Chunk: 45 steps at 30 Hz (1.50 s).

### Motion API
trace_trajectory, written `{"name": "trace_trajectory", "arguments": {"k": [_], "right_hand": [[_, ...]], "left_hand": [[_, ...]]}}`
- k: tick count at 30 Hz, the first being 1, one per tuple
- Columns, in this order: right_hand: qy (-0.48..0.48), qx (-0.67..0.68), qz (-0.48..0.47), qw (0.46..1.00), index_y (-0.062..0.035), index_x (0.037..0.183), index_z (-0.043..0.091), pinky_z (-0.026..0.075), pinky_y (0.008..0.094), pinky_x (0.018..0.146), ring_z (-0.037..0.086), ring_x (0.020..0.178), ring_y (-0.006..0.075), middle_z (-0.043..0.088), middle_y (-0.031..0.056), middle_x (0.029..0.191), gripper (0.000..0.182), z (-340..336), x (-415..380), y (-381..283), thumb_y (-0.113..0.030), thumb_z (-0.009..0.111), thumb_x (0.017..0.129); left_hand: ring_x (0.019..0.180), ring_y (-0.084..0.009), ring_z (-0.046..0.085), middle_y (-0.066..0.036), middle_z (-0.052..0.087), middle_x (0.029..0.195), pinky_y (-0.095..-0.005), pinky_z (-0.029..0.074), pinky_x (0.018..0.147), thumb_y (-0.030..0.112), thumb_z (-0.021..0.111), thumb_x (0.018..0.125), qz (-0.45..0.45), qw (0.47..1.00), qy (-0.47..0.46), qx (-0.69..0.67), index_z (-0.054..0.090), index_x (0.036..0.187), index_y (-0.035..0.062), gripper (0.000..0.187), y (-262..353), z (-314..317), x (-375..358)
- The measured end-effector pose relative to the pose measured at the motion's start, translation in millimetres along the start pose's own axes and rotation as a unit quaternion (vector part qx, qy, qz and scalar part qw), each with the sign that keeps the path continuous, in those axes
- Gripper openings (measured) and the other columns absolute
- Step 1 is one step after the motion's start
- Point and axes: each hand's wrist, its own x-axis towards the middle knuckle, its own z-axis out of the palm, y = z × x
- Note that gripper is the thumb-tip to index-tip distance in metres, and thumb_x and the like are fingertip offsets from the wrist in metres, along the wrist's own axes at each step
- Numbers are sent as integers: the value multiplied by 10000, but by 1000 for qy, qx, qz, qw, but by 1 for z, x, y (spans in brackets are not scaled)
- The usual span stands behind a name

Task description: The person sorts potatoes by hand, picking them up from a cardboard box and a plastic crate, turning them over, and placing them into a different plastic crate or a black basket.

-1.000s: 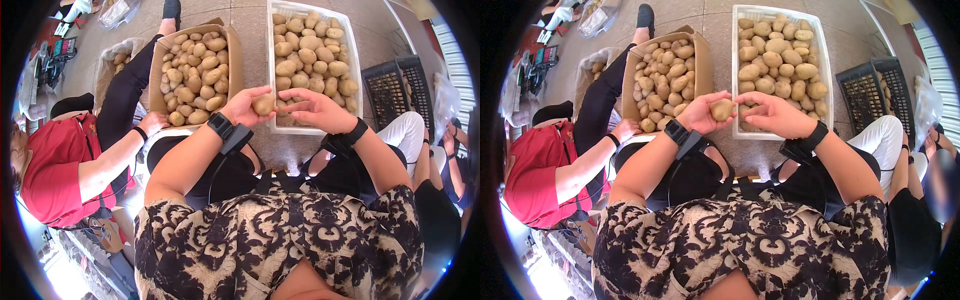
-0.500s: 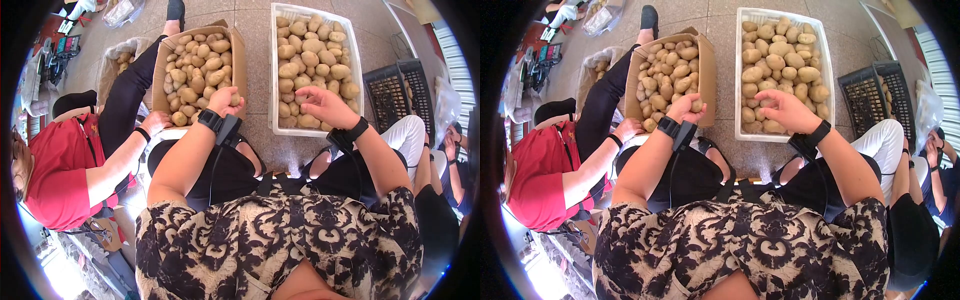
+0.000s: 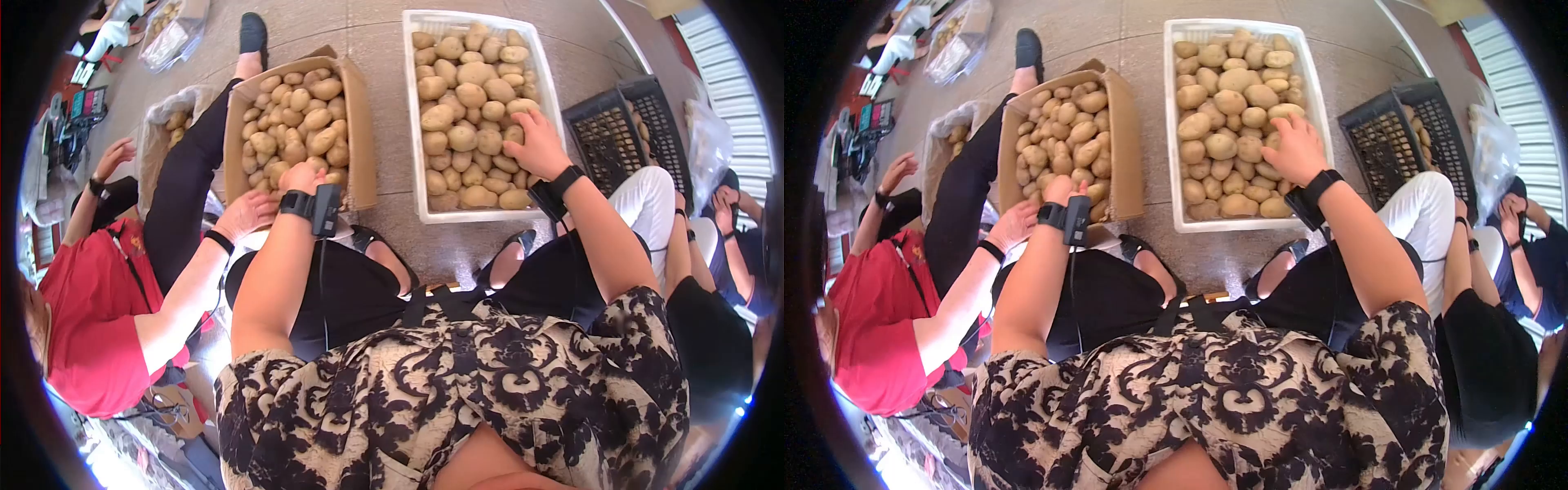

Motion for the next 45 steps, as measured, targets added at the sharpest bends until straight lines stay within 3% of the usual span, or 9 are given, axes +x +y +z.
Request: {"name": "trace_trajectory", "arguments": {"k": [1,2,7,9,11,12,13,16,45], "right_hand": [[-4,-21,35,999,-99,1215,461,291,459,992,337,1191,389,331,185,1335,559,-2,0,1,-301,616,717],[-25,-51,57,997,-105,1237,443,293,473,989,329,1202,396,309,179,1355,598,-4,-1,2,-333,611,710],[-43,-55,106,992,-112,1247,426,315,481,975,352,1170,410,332,175,1333,606,0,-1,13,-327,606,710],[-90,-29,132,987,-111,1228,439,327,474,967,375,1138,409,376,162,1286,582,0,1,17,-311,609,709],[-72,-31,118,990,-86,1190,459,353,455,937,399,1101,396,413,183,1223,545,0,0,18,-283,612,706],[-85,-73,110,988,-73,1173,466,360,444,923,403,1088,397,417,199,1206,527,0,0,17,-269,611,706],[-99,-114,102,983,-60,1156,472,368,433,909,408,1075,398,422,215,1190,510,1,0,15,-255,610,706],[-106,-71,84,988,-37,1129,477,401,439,888,446,1021,447,424,227,1143,431,10,1,21,-169,575,731],[-9,-3,72,997,-40,1011,466,458,428,804,539,930,392,475,228,1048,337,-3,-44,1,-131,603,716]], "left_hand": [[553,-237,561,-88,540,612,-354,417,470,51,545,733,33,999,1,-12,522,664,7,85,-41,8,21],[560,-282,567,-98,521,509,-380,416,503,180,622,688,151,888,57,430,509,509,26,262,87,-22,-62],[622,-358,574,-183,572,621,-426,426,536,238,630,669,105,989,8,105,569,601,5,250,-61,-5,35],[612,-363,566,-179,567,609,-422,430,539,225,631,667,84,996,-8,-4,556,602,1,245,-58,-2,39],[579,-334,542,-130,519,549,-387,455,595,227,649,658,127,981,74,123,575,698,10,232,-48,11,31],[644,-310,528,-128,501,658,-380,460,629,210,626,696,-20,994,34,-105,534,812,17,243,4,7,5],[709,-286,514,-126,482,767,-373,465,662,194,602,735,-229,881,54,-410,492,926,24,279,77,6,-30],[951,-273,442,-142,341,1142,-370,475,751,134,496,857,-319,783,41,-532,288,1236,44,441,151,2,-70],[779,-283,544,-112,533,879,-362,492,675,173,517,850,-244,800,-233,-496,493,912,59,131,158,31,-100]]}}
